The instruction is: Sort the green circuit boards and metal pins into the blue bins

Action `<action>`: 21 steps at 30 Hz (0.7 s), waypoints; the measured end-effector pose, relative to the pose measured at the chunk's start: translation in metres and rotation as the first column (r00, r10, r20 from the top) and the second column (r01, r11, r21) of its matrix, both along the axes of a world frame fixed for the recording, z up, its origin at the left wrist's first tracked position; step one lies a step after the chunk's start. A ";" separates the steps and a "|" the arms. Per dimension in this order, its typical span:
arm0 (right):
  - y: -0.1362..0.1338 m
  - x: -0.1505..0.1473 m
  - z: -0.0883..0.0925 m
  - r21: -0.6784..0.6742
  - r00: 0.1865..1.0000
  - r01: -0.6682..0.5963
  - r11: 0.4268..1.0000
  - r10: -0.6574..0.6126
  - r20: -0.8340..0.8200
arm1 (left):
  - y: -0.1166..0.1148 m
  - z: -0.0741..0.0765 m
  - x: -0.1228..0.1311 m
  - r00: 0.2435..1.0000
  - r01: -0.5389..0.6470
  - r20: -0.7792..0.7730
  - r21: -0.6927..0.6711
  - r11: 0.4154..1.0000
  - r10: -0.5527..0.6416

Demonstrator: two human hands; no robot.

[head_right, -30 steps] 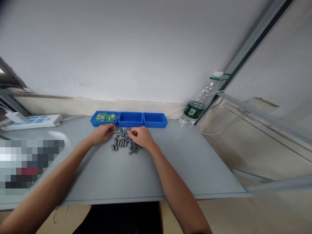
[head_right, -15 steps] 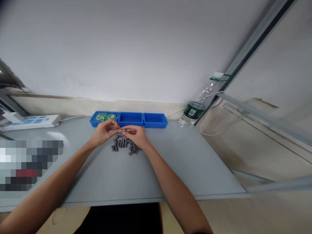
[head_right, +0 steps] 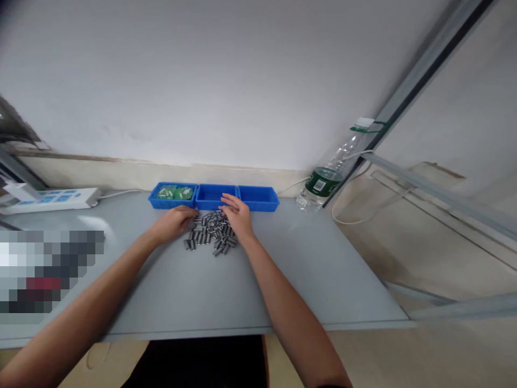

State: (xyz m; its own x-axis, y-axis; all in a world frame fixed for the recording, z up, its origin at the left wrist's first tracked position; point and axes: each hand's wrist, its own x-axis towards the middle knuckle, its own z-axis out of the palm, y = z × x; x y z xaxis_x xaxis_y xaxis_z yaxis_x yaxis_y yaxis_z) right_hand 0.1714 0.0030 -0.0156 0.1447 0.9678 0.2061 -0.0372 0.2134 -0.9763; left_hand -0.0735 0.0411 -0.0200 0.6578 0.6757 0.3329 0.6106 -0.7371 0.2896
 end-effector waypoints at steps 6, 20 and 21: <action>-0.005 0.000 0.006 -0.032 0.999 -0.019 0.999 0.021 0.039 | 0.008 -0.002 -0.011 0.993 -0.107 0.050 -0.022 0.994 0.108; -0.013 -0.009 0.006 0.041 0.974 -0.202 0.979 0.196 0.116 | -0.025 0.032 0.019 0.821 0.084 0.571 -0.078 0.993 -0.024; -0.014 -0.010 0.006 0.030 0.964 -0.242 0.970 0.237 0.118 | -0.027 0.034 0.021 0.810 0.091 0.586 -0.077 0.993 -0.029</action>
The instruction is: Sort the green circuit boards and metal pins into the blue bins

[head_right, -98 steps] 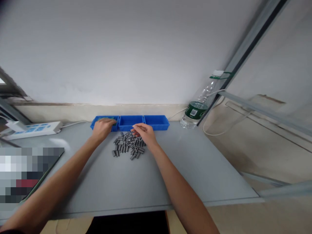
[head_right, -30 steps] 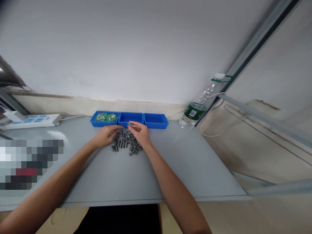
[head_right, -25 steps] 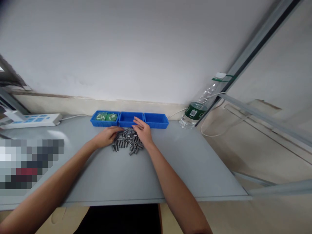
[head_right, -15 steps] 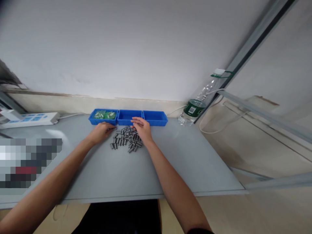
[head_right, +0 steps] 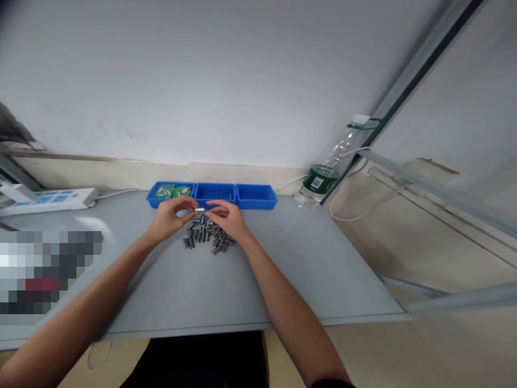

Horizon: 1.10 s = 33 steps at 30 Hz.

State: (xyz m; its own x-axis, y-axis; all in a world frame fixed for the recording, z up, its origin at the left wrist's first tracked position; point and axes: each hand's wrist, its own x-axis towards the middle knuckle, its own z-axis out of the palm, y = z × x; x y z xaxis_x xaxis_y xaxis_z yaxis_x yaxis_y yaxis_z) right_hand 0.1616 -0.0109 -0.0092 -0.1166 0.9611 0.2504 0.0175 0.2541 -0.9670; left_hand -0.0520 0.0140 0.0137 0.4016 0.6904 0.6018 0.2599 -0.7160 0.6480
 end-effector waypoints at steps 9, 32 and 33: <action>0.002 -0.003 -0.002 -0.055 0.998 -0.025 0.998 0.022 -0.057 | -0.001 -0.004 0.004 0.999 -0.025 -0.033 0.022 0.999 0.026; 0.009 0.009 -0.004 -0.114 0.979 0.184 0.976 -0.192 -0.064 | 0.029 -0.028 -0.029 0.877 -0.149 -0.458 0.032 0.988 0.147; 0.009 0.009 -0.004 -0.117 0.980 0.181 0.977 -0.189 -0.068 | 0.028 -0.028 -0.028 0.892 -0.138 -0.431 0.026 0.990 0.136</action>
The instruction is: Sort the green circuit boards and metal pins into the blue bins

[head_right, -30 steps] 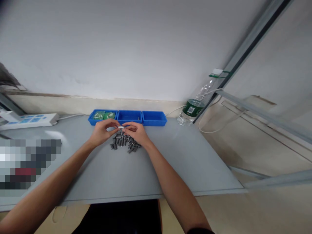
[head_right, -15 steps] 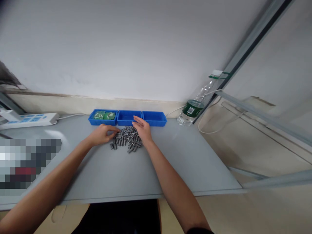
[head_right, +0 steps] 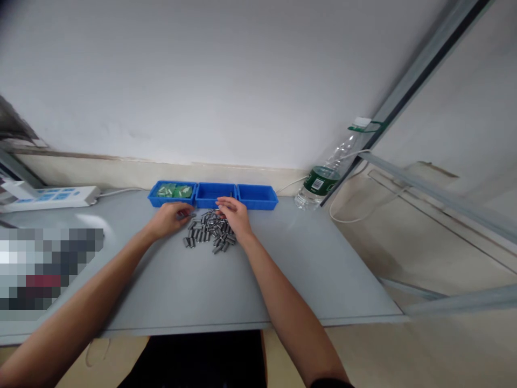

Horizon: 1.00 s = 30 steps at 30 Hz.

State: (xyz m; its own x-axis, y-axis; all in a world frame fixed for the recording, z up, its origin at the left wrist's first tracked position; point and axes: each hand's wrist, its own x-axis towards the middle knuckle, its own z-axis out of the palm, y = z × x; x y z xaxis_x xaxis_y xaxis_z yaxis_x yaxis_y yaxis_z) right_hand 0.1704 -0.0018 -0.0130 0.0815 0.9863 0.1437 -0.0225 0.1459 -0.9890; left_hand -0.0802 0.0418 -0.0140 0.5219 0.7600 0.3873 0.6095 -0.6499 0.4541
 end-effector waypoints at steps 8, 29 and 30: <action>-0.003 -0.004 0.000 0.041 0.993 -0.082 0.996 0.078 0.090 | -0.013 0.017 0.011 0.935 0.131 0.333 0.006 0.991 -0.125; 0.000 -0.003 -0.003 0.083 0.999 -0.001 0.997 -0.002 0.032 | -0.023 0.029 0.014 0.975 0.219 -0.033 -0.023 0.975 -0.220; 0.001 -0.001 -0.004 0.101 0.999 0.033 0.994 -0.034 0.008 | -0.023 0.029 0.013 0.972 0.216 -0.080 -0.049 0.975 -0.220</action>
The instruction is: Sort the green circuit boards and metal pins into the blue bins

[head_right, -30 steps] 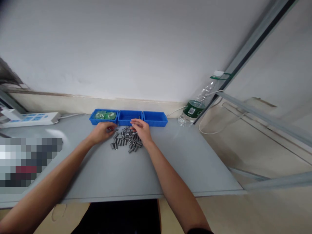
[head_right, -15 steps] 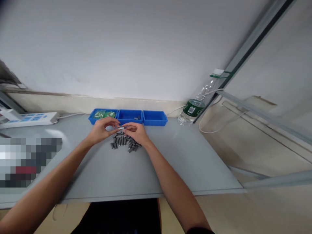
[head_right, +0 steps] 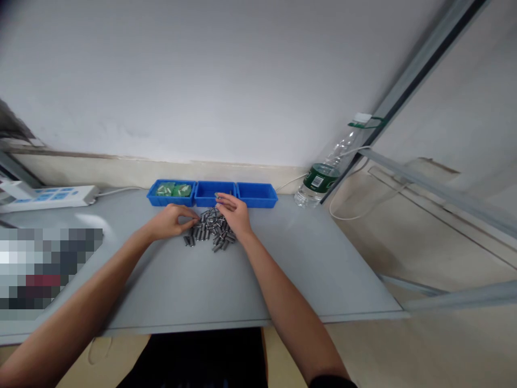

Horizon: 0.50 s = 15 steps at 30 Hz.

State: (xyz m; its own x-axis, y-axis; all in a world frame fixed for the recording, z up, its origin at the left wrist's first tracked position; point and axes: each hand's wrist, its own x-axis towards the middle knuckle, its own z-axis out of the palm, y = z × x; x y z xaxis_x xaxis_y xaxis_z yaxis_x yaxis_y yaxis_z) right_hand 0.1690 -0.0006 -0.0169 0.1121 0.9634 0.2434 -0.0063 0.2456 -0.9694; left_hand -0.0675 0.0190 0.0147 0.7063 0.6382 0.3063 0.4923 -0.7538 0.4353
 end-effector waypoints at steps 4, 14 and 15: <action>0.002 0.003 0.001 -0.021 0.998 0.050 0.999 -0.051 -0.040 | 0.004 -0.002 -0.004 0.991 -0.059 -0.120 0.035 0.998 0.063; -0.006 -0.003 0.010 -0.117 0.999 0.011 0.993 -0.017 -0.047 | 0.020 -0.022 -0.015 0.969 -0.223 -0.092 0.057 0.973 0.227; -0.006 -0.003 0.011 -0.118 0.999 0.006 0.993 -0.012 -0.047 | 0.020 -0.023 -0.015 0.973 -0.218 -0.067 0.044 0.975 0.221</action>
State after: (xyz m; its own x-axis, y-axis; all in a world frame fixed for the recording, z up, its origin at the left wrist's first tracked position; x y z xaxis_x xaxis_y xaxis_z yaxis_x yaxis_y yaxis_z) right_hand 0.1662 -0.0069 -0.0062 0.1296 0.9839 0.1228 -0.0515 0.1303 -0.9901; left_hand -0.0821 0.0391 -0.0083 0.5710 0.7695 0.2861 0.6763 -0.6385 0.3674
